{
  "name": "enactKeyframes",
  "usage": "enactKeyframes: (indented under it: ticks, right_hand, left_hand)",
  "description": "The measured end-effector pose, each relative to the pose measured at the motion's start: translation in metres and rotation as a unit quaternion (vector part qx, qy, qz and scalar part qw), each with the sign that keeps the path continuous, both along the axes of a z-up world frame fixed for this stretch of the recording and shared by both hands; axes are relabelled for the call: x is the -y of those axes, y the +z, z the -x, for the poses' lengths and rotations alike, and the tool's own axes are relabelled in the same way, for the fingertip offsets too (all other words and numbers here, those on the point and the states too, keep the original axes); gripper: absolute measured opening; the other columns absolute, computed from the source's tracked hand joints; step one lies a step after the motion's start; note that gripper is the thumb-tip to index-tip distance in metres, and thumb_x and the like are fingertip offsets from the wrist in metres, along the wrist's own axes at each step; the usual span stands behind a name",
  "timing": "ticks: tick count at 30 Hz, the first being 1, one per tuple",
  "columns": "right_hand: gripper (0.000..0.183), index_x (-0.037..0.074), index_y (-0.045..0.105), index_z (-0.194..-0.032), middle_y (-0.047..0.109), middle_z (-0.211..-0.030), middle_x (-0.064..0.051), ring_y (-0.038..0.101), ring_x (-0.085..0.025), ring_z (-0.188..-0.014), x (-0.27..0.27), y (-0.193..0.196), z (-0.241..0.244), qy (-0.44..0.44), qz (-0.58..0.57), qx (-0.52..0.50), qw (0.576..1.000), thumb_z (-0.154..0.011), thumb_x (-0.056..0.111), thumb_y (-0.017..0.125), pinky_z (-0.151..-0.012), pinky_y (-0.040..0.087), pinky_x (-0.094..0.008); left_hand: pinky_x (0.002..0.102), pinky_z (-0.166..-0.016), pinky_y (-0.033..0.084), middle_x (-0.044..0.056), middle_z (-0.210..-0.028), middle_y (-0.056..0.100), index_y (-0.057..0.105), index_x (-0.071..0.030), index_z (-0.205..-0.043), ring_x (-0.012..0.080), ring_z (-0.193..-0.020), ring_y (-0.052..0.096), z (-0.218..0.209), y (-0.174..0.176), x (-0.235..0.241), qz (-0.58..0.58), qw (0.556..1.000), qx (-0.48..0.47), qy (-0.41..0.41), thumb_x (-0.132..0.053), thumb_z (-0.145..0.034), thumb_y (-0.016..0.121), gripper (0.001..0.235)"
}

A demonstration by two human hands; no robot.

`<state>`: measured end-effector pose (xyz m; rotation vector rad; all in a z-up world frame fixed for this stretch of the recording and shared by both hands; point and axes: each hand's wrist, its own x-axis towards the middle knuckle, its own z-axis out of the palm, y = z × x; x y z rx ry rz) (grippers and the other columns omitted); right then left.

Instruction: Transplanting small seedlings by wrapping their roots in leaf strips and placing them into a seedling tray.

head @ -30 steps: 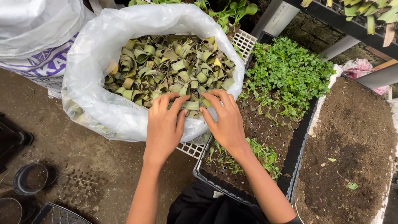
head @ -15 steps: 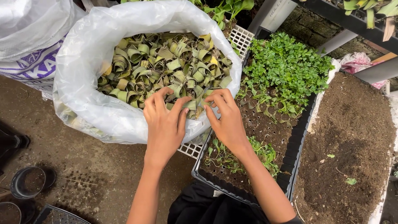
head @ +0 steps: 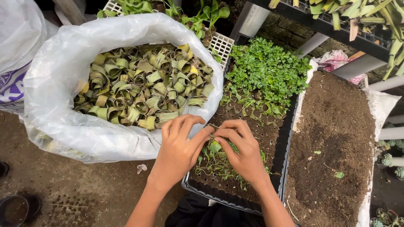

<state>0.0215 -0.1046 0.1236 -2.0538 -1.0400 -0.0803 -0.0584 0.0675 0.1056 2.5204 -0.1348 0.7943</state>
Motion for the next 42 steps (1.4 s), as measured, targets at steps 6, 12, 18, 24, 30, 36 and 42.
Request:
enactKeyframes:
  ticks: [6, 12, 18, 24, 30, 36, 42]
  right_hand:
    - [0.010, 0.005, 0.069, -0.103, 0.066, -0.101, -0.010, 0.062, -0.026, -0.086, 0.041, -0.008, 0.013, -0.059, 0.072, 0.204, 0.974, -0.100, 0.014, 0.065, -0.067, 0.045, -0.035]
    - [0.022, -0.001, 0.064, -0.113, 0.070, -0.102, -0.017, 0.067, -0.028, -0.092, 0.084, -0.021, 0.028, -0.097, -0.023, 0.105, 0.989, -0.100, 0.016, 0.063, -0.082, 0.056, -0.036]
    - [0.034, 0.008, 0.065, -0.126, 0.066, -0.101, -0.006, 0.063, -0.016, -0.088, 0.119, -0.016, 0.056, -0.189, -0.069, -0.143, 0.969, -0.098, 0.027, 0.062, -0.079, 0.050, -0.029]
    - [0.042, 0.013, 0.068, -0.131, 0.068, -0.102, -0.001, 0.060, -0.014, -0.088, 0.147, -0.007, 0.069, -0.216, -0.067, -0.216, 0.950, -0.090, 0.023, 0.073, -0.078, 0.049, -0.029]
    - [0.039, 0.015, 0.071, -0.129, 0.073, -0.109, -0.002, 0.067, -0.012, -0.088, 0.175, -0.020, 0.075, -0.278, -0.073, -0.278, 0.917, -0.090, 0.023, 0.072, -0.081, 0.059, -0.028]
    - [0.037, 0.007, 0.072, -0.125, 0.077, -0.109, -0.010, 0.073, -0.017, -0.100, 0.198, -0.043, 0.077, -0.396, -0.220, -0.429, 0.781, -0.088, 0.013, 0.072, -0.092, 0.059, -0.031]
    - [0.029, 0.003, 0.073, -0.120, 0.076, -0.102, -0.012, 0.071, -0.015, -0.087, 0.222, -0.070, 0.073, -0.469, -0.250, -0.385, 0.754, -0.092, 0.010, 0.069, -0.082, 0.062, -0.028]
  left_hand:
    - [0.042, -0.073, 0.045, 0.018, -0.114, 0.059, 0.061, -0.003, -0.117, 0.0334, -0.101, 0.055, -0.006, -0.009, 0.026, -0.029, 0.989, -0.038, -0.137, 0.020, -0.082, 0.055, 0.042]
    - [0.045, -0.085, 0.053, 0.021, -0.113, 0.061, 0.062, 0.002, -0.115, 0.0351, -0.101, 0.062, -0.007, -0.012, 0.061, -0.001, 0.976, -0.005, -0.218, 0.023, -0.082, 0.053, 0.040]
    - [0.045, -0.092, 0.059, 0.021, -0.111, 0.067, 0.066, 0.005, -0.107, 0.0351, -0.104, 0.068, -0.003, -0.008, 0.090, -0.015, 0.961, 0.071, -0.267, 0.005, -0.100, 0.056, 0.012]
    - [0.039, -0.087, 0.060, 0.017, -0.109, 0.070, 0.068, 0.001, -0.102, 0.0295, -0.101, 0.070, -0.004, -0.011, 0.116, -0.076, 0.945, 0.124, -0.292, -0.003, -0.102, 0.061, 0.008]
    - [0.045, -0.094, 0.054, 0.018, -0.117, 0.068, 0.066, -0.001, -0.111, 0.0317, -0.109, 0.065, -0.008, -0.023, 0.146, -0.098, 0.942, 0.070, -0.314, -0.003, -0.100, 0.067, 0.012]
    - [0.045, -0.091, 0.047, 0.010, -0.121, 0.064, 0.062, -0.011, -0.121, 0.0284, -0.111, 0.060, -0.009, -0.051, 0.193, -0.129, 0.946, 0.006, -0.297, -0.025, -0.101, 0.067, 0.024]
    - [0.038, -0.081, 0.046, 0.007, -0.097, 0.055, 0.058, -0.007, -0.117, 0.0258, -0.087, 0.055, -0.027, -0.082, 0.234, -0.131, 0.937, -0.012, -0.324, 0.002, -0.090, 0.068, 0.031]
